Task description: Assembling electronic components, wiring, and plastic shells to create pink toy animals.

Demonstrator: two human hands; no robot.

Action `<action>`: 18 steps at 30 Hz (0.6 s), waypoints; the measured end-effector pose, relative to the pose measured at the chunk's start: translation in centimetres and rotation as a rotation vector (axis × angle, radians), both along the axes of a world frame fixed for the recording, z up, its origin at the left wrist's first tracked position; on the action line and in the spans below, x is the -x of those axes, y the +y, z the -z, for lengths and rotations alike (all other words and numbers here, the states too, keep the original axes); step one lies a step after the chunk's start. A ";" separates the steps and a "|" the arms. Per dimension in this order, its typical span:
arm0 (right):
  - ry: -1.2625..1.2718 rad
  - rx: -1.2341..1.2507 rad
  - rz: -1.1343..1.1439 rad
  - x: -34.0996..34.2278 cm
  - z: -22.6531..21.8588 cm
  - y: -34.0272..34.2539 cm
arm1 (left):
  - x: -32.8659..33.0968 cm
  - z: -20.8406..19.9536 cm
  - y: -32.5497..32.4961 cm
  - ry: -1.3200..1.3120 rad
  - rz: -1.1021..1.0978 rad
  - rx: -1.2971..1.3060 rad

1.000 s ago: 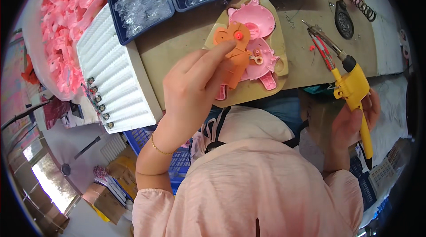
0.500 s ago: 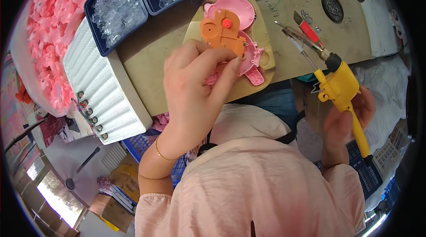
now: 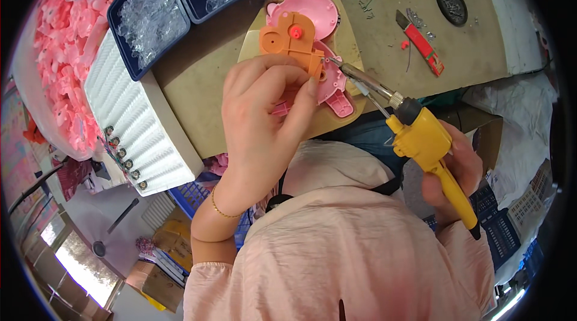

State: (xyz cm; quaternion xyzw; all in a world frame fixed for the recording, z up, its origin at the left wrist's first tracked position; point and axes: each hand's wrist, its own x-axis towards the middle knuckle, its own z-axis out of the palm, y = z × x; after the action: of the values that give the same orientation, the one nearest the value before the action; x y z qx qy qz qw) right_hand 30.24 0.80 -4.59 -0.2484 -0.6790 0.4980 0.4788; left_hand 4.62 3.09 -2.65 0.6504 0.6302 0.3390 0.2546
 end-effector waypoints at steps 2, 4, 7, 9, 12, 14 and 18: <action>0.018 -0.006 -0.002 0.6 -0.3 0.2 | -0.1 -0.1 0.0 0.004 -0.004 -0.001; -0.007 -0.012 0.020 1.1 -0.7 0.5 | -0.2 -0.1 0.2 0.005 -0.004 -0.003; -0.034 -0.020 0.046 1.6 -0.9 0.7 | -0.3 -0.2 0.1 0.021 -0.004 -0.007; -0.054 -0.025 0.066 1.9 -1.0 0.8 | -0.2 -0.3 0.1 0.027 0.004 -0.010; -0.064 -0.076 0.116 2.0 -0.1 0.4 | -0.3 -0.2 0.2 0.006 0.002 -0.002; -0.058 -0.122 0.151 1.5 -0.8 0.3 | -0.4 -0.1 0.2 0.003 0.003 -0.006; -0.193 0.725 -0.165 0.2 -3.1 1.3 | 0.0 -0.4 0.1 0.084 0.029 0.015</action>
State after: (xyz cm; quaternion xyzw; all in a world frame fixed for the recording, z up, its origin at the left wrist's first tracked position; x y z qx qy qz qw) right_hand 30.08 2.08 -1.48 -0.3918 -0.5186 0.7169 0.2521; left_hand 4.66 3.22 -2.26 0.6712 0.6333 0.3028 0.2380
